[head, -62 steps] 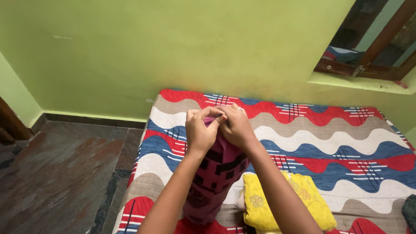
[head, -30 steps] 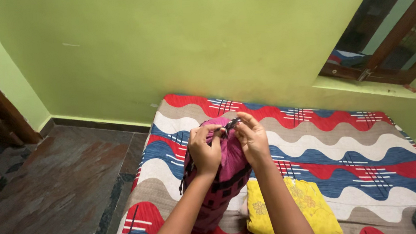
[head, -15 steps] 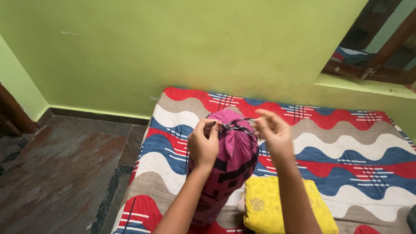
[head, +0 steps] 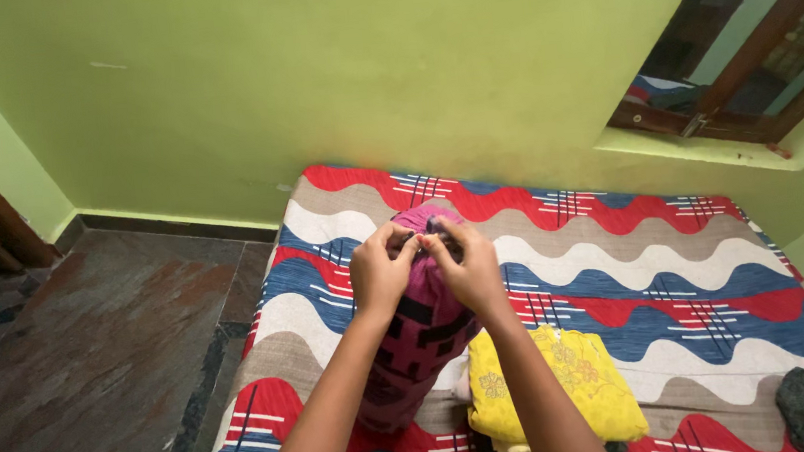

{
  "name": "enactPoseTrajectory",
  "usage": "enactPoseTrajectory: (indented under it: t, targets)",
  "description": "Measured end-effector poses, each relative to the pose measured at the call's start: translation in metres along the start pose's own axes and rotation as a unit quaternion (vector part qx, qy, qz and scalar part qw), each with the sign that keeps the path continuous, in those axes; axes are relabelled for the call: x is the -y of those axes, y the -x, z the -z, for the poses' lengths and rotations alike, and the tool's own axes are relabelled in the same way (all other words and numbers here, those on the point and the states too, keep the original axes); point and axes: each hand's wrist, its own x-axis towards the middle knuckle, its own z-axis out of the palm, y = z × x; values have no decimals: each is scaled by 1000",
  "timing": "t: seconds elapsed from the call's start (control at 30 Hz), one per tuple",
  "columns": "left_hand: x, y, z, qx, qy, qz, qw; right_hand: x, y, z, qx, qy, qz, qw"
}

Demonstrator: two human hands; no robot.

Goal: The person places a patterned bolster pillow cover onto a pillow, moves packaged linens from a sofa to a bed, and سپس puts several patterned pillowcases onto pillows on the bed.

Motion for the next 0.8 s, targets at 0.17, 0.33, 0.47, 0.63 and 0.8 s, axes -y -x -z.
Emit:
enactPoseTrajectory:
  t: [0.17, 0.33, 0.47, 0.63, 0.8]
  targets:
    - [30, -18, -7, 54, 93, 13, 994, -4, -1, -11, -10, 108, 166, 980]
    - [26, -7, 5, 60, 32, -107, 992, -17, -5, -14, -50, 105, 180, 977]
    - [10, 6, 17, -6, -136, -150, 979, -22, -10, -19, -33, -99, -14, 994]
    - [3, -12, 23, 59, -93, 0, 994, -43, -12, -26, -10, -250, 2, 968]
    - [-5, -25, 6, 123, 256, -51, 957, -67, -11, -32, 8, -341, 54, 939]
